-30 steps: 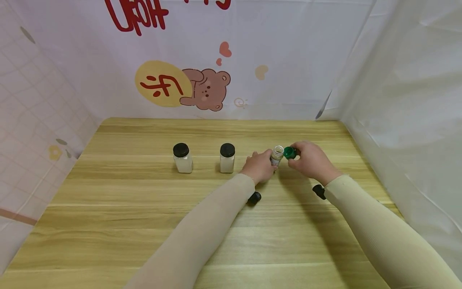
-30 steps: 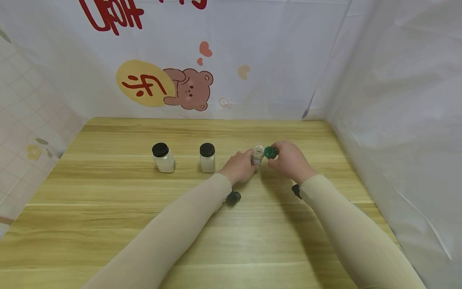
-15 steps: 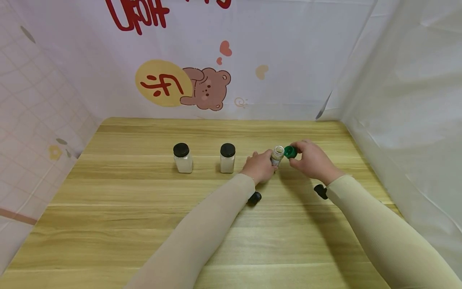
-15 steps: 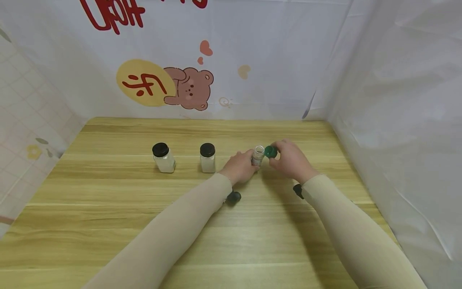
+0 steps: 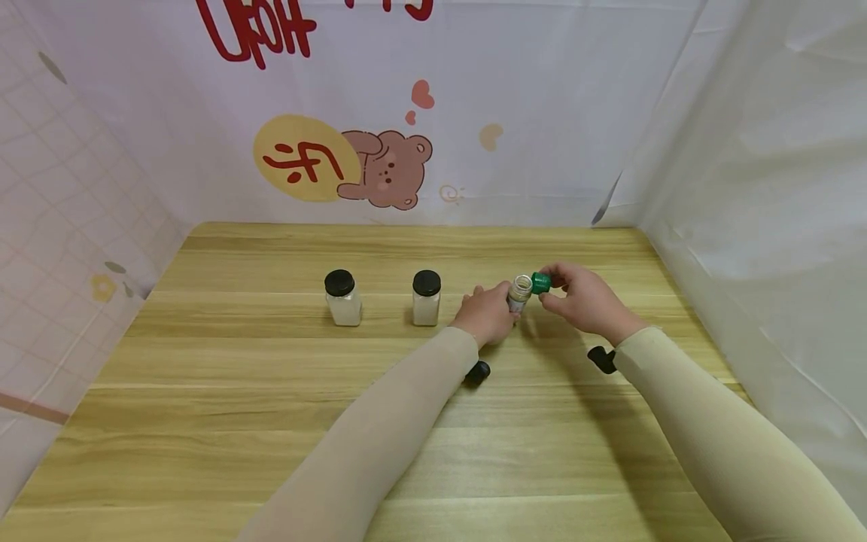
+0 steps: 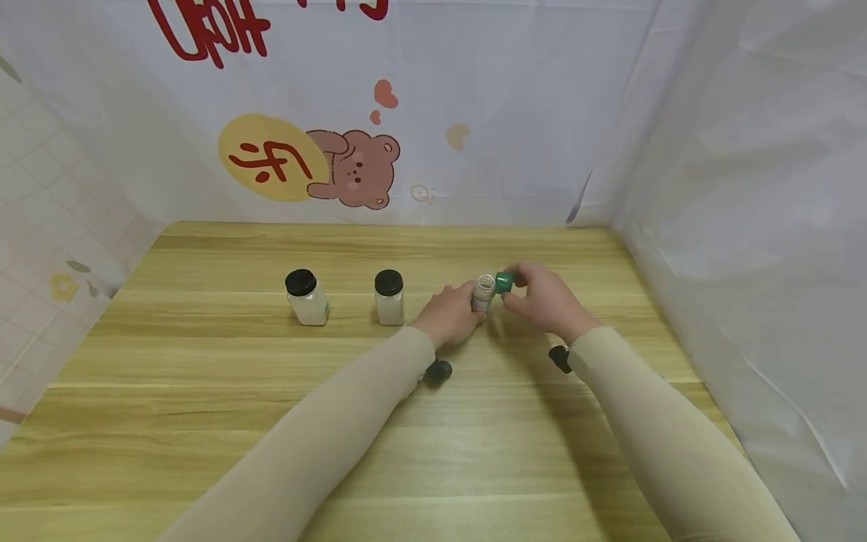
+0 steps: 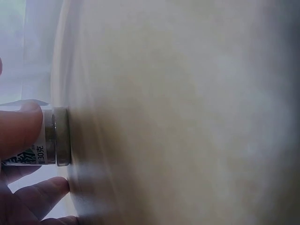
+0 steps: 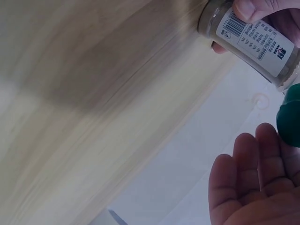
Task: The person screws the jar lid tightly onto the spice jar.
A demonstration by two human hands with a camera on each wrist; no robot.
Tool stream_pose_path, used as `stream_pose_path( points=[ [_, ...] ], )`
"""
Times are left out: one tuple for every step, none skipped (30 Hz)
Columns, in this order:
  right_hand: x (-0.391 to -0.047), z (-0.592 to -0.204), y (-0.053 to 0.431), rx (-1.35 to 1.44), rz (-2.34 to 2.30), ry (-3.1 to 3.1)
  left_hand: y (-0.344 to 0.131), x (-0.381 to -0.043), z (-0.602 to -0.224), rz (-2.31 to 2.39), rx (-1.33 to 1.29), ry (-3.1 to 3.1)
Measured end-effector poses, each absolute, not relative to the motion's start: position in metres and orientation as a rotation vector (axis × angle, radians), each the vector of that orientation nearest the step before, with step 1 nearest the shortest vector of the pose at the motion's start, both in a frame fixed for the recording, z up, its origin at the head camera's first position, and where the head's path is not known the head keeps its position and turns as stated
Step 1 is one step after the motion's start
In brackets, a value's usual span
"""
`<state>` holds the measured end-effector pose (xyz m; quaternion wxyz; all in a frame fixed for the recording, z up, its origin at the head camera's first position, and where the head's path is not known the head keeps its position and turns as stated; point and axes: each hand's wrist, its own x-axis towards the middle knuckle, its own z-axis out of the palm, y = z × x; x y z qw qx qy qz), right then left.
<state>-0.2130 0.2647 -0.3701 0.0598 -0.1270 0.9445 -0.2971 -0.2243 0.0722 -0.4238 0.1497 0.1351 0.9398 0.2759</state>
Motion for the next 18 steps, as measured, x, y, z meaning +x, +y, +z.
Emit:
stream_pose_path(
  points=[
    [-0.2132, -0.3701, 0.2646, -0.385, -0.909, 2.857, 0.0724, -0.2245, -0.4238, 0.793, 0.39, 2.7],
    [-0.2133, -0.37, 0.2644, -0.386, -0.921, 2.853, 0.0725, -0.2245, -0.4236, 0.797, 0.389, 2.7],
    [-0.2134, -0.3699, 0.2641, -0.388, -0.932, 2.85, 0.0728, -0.2248, -0.4236, 0.799, 0.387, 2.698],
    [-0.2136, -0.3699, 0.2637, -0.393, -0.942, 2.847, 0.0729, -0.2252, -0.4238, 0.801, 0.384, 2.697],
    [-0.2139, -0.37, 0.2633, -0.4, -0.952, 2.844, 0.0731, -0.2257, -0.4241, 0.803, 0.383, 2.695],
    [-0.2142, -0.37, 0.2628, -0.407, -0.96, 2.842, 0.0734, -0.2263, -0.4245, 0.803, 0.38, 2.693],
    [-0.2145, -0.3701, 0.2623, -0.415, -0.966, 2.841, 0.0737, -0.2271, -0.4251, 0.805, 0.377, 2.691],
    [-0.2148, -0.37, 0.2616, -0.423, -0.972, 2.841, 0.0738, -0.2276, -0.4255, 0.808, 0.377, 2.689],
    [-0.2153, -0.37, 0.261, -0.428, -0.974, 2.842, 0.0738, -0.2278, -0.4255, 0.81, 0.378, 2.689],
    [-0.2156, -0.3699, 0.2604, -0.43, -0.974, 2.844, 0.0738, -0.2279, -0.4253, 0.811, 0.376, 2.689],
    [-0.216, -0.3698, 0.2598, -0.428, -0.974, 2.843, 0.0739, -0.2279, -0.4252, 0.812, 0.377, 2.69],
    [-0.2164, -0.3697, 0.2594, -0.425, -0.973, 2.841, 0.0739, -0.2278, -0.4248, 0.814, 0.377, 2.691],
    [-0.2169, -0.3697, 0.2591, -0.421, -0.972, 2.838, 0.0738, -0.2275, -0.4243, 0.817, 0.378, 2.692],
    [-0.2173, -0.3696, 0.2589, -0.418, -0.971, 2.835, 0.0739, -0.2272, -0.4237, 0.817, 0.378, 2.693],
    [-0.2177, -0.3695, 0.2589, -0.415, -0.97, 2.832, 0.074, -0.227, -0.423, 0.816, 0.377, 2.693],
    [-0.218, -0.3693, 0.2587, -0.415, -0.97, 2.829, 0.0742, -0.2269, -0.4229, 0.814, 0.378, 2.693],
    [-0.2183, -0.3691, 0.2586, -0.417, -0.969, 2.827, 0.0746, -0.2272, -0.4229, 0.812, 0.38, 2.693],
    [-0.2186, -0.369, 0.2585, -0.423, -0.965, 2.829, 0.0748, -0.2275, -0.4229, 0.809, 0.384, 2.692]
  ],
)
